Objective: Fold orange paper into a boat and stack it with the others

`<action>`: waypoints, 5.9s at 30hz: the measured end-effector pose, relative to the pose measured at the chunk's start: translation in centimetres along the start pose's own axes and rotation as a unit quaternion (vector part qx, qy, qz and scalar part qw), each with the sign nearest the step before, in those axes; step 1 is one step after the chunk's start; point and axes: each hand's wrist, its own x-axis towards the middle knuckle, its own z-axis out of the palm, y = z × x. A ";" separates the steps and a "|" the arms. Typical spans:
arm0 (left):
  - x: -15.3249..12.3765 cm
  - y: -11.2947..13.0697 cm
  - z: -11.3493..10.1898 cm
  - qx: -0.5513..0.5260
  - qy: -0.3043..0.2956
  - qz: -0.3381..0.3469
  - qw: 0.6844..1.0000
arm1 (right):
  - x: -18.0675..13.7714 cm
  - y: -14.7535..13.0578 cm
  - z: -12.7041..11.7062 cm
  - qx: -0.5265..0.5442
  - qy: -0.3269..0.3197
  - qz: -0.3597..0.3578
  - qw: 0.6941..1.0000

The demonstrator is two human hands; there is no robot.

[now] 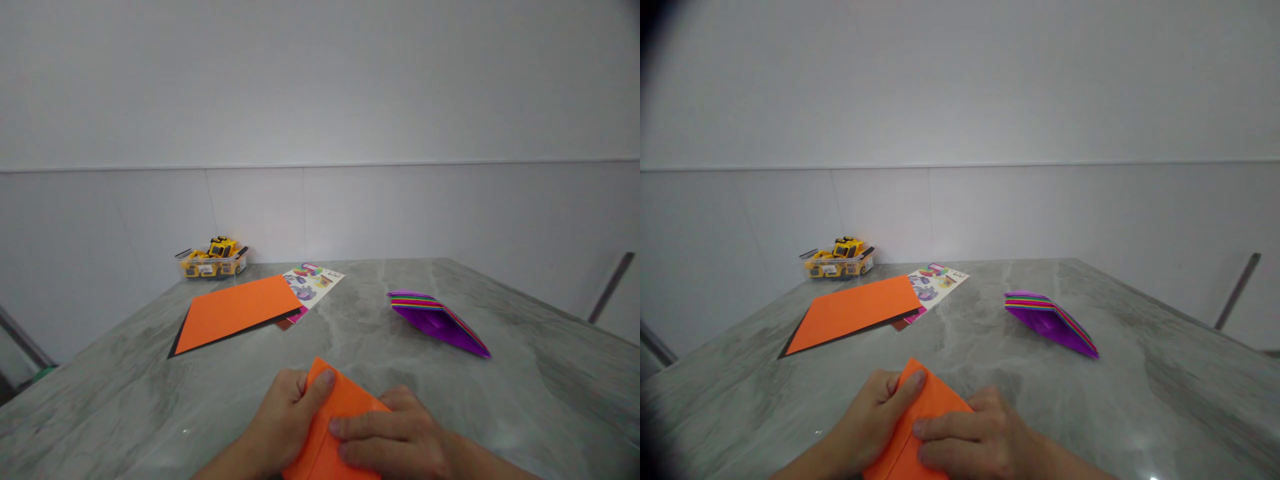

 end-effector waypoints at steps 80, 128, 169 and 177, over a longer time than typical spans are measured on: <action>1.7 -2.0 -0.4 -0.278 0.059 -0.022 0.958 | -0.7 3.4 2.8 0.523 0.227 0.554 0.607; 0.8 0.0 0.0 -0.445 0.138 -0.041 0.884 | 0.6 0.1 2.5 0.418 0.015 0.386 0.822; -0.1 0.0 1.6 -0.412 -0.058 -0.091 0.905 | -0.3 1.7 2.2 0.329 0.134 0.484 0.800; 0.5 -0.5 2.1 -0.404 0.047 -0.134 0.903 | 0.1 1.4 2.8 0.369 0.119 0.497 0.776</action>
